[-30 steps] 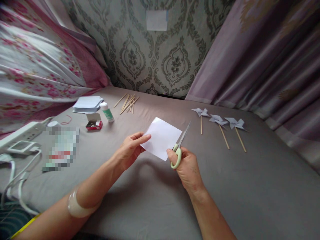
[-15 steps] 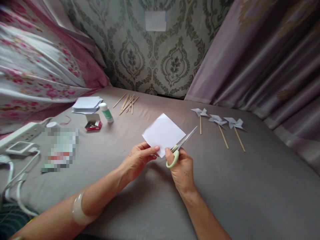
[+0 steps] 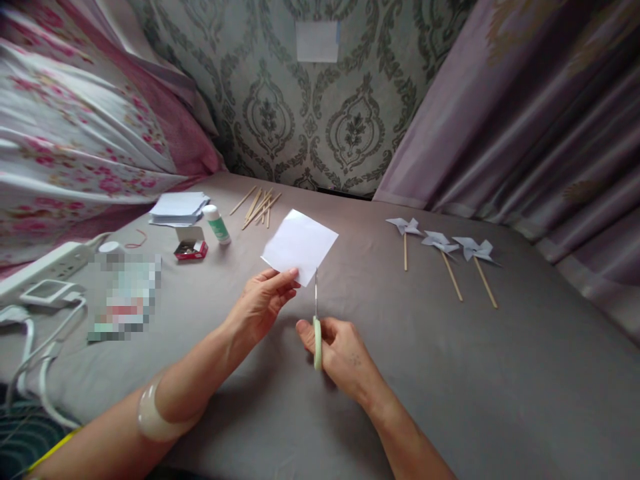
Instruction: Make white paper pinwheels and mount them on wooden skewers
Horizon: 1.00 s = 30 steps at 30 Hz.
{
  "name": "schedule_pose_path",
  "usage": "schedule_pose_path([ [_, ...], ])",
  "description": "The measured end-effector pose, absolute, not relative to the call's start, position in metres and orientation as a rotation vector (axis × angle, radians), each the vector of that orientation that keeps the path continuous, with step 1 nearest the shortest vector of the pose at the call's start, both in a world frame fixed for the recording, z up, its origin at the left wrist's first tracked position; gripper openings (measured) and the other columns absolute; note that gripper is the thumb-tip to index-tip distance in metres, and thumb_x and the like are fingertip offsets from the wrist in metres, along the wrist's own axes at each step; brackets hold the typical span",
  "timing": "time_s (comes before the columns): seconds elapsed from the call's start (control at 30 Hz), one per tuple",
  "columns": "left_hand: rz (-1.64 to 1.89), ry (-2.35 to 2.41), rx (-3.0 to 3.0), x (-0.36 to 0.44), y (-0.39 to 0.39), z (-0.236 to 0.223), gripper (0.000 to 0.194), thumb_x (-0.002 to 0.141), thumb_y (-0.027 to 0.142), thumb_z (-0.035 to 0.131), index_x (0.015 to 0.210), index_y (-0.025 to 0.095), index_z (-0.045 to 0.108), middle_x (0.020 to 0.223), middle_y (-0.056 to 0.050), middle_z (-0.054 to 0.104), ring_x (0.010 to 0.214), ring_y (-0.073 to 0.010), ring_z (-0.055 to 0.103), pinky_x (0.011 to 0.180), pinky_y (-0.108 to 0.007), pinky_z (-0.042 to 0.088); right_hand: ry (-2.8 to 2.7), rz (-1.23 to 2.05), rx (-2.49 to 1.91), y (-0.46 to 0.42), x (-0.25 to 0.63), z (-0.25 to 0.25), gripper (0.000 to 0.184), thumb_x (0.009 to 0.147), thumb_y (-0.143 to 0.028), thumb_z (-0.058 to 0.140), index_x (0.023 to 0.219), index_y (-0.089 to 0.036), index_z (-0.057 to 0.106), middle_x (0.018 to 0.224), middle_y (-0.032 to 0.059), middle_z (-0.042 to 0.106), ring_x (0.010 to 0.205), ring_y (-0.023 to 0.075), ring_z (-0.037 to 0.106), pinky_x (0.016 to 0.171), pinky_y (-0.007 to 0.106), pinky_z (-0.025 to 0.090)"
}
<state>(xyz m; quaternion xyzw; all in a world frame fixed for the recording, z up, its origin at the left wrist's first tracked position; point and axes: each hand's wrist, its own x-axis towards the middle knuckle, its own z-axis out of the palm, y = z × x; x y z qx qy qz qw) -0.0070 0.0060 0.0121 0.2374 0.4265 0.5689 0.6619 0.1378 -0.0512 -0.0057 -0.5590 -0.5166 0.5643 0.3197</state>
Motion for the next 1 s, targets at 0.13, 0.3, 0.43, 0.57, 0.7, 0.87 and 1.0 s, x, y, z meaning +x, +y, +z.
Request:
schedule_pose_path([
  [0.13, 1.264, 0.965, 0.539, -0.004, 0.003, 0.010, 0.029, 0.050, 0.027, 0.087, 0.065, 0.012, 0.067, 0.066, -0.003, 0.065, 0.062, -0.0102, 0.058, 0.063, -0.023, 0.043, -1.479, 1.442, -1.514, -0.052, 0.137, -0.002, 0.056, 0.069, -0.070, 0.062, 0.060, -0.015, 0.057, 0.050, -0.0024, 0.049, 0.045, 0.0075, 0.039, 0.043, 0.022, 0.031],
  [0.3, 1.247, 0.965, 0.570, -0.004, 0.002, 0.010, 0.029, 0.052, 0.027, 0.086, 0.071, 0.011, 0.070, 0.071, -0.005, 0.068, 0.062, -0.0111, 0.059, 0.063, -0.025, 0.044, -1.486, 1.403, -1.531, -0.052, 0.135, 0.002, 0.054, 0.067, -0.068, 0.065, 0.057, -0.016, 0.055, 0.051, -0.0008, 0.052, 0.047, 0.0090, 0.042, 0.044, 0.023, 0.032],
  [0.43, 1.233, 0.966, 0.594, -0.005, 0.002, 0.008, 0.028, 0.054, 0.027, 0.085, 0.072, 0.011, 0.071, 0.071, -0.005, 0.068, 0.062, -0.0111, 0.060, 0.063, -0.025, 0.044, -1.486, 1.381, -1.533, -0.051, 0.135, 0.005, 0.055, 0.064, -0.070, 0.065, 0.054, -0.016, 0.054, 0.049, -0.0011, 0.051, 0.046, 0.0089, 0.041, 0.043, 0.023, 0.031],
  [0.57, 1.241, 0.969, 0.604, -0.005, 0.004, 0.007, 0.027, 0.054, 0.027, 0.085, 0.070, 0.011, 0.071, 0.071, -0.005, 0.069, 0.061, -0.0110, 0.060, 0.061, -0.025, 0.044, -1.491, 1.381, -1.532, -0.051, 0.136, 0.006, 0.054, 0.065, -0.069, 0.064, 0.054, -0.017, 0.054, 0.048, -0.0018, 0.049, 0.045, 0.0087, 0.039, 0.044, 0.024, 0.029],
  [0.7, 1.245, 0.966, 0.606, -0.005, 0.004, 0.007, 0.027, 0.054, 0.027, 0.085, 0.071, 0.011, 0.071, 0.071, -0.005, 0.069, 0.061, -0.0109, 0.060, 0.060, -0.024, 0.044, -1.493, 1.376, -1.553, -0.051, 0.137, 0.007, 0.053, 0.065, -0.068, 0.064, 0.053, -0.017, 0.053, 0.048, -0.0022, 0.047, 0.045, 0.0084, 0.037, 0.044, 0.024, 0.028],
  [0.87, 1.255, 0.961, 0.606, -0.005, 0.003, 0.008, 0.025, 0.055, 0.026, 0.084, 0.071, 0.011, 0.071, 0.071, -0.005, 0.069, 0.061, -0.0107, 0.060, 0.060, -0.023, 0.045, -1.490, 1.367, -1.580, -0.051, 0.136, 0.005, 0.050, 0.068, -0.066, 0.062, 0.055, -0.018, 0.052, 0.052, -0.0015, 0.047, 0.048, 0.0094, 0.038, 0.047, 0.025, 0.030],
  [1.0, 1.263, 0.974, 0.593, -0.004, 0.001, 0.009, 0.024, 0.055, 0.025, 0.084, 0.069, 0.011, 0.070, 0.069, -0.005, 0.068, 0.061, -0.0109, 0.060, 0.060, -0.023, 0.045, -1.473, 1.356, -1.609, -0.051, 0.135, 0.004, 0.050, 0.066, -0.066, 0.063, 0.056, -0.018, 0.051, 0.053, -0.0009, 0.049, 0.050, 0.0100, 0.039, 0.048, 0.026, 0.030],
])
